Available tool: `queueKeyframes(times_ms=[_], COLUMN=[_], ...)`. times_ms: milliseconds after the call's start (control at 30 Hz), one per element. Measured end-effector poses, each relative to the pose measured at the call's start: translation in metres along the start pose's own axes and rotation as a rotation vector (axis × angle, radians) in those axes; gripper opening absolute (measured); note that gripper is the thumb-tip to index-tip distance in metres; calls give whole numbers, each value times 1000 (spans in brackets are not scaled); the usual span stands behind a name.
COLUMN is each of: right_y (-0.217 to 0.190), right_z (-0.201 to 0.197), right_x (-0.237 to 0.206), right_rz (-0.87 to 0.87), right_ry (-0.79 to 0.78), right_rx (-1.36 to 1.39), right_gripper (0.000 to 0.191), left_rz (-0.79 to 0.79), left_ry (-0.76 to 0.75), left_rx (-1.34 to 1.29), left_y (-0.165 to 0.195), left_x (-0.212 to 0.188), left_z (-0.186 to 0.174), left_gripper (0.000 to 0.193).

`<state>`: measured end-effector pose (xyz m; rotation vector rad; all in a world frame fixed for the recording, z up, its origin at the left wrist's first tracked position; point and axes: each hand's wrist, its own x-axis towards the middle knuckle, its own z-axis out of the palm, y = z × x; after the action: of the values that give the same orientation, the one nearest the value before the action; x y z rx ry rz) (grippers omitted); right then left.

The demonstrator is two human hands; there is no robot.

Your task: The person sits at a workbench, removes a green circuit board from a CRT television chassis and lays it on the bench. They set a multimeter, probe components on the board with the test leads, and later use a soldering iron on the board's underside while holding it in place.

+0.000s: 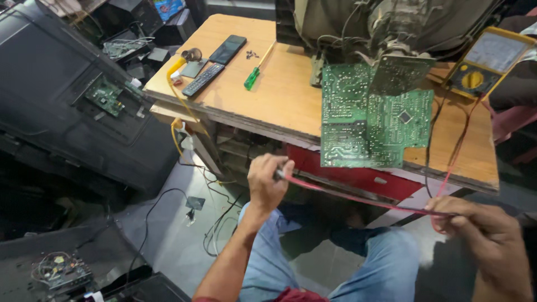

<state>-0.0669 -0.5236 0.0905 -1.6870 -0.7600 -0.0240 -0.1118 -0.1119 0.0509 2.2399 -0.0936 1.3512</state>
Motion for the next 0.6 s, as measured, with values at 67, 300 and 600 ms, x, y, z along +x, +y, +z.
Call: queueKeyframes(times_ms=[67, 300, 600], right_y=[-5, 0, -38], right_z=[-4, 53, 116], right_x=[-1, 38, 69], right_rz=[-36, 62, -19], right_ry=[-39, -600, -259], right_rx=[-71, -190, -486], right_gripper=[13, 18, 34], left_rz=[-361, -832, -671], left_ry=[-48, 27, -348], left_rx=[-426, -1527, -1582], left_y=[-12, -10, 33], left_x=[0, 7, 12], left_z=[8, 32, 36], left_gripper=[21, 71, 65])
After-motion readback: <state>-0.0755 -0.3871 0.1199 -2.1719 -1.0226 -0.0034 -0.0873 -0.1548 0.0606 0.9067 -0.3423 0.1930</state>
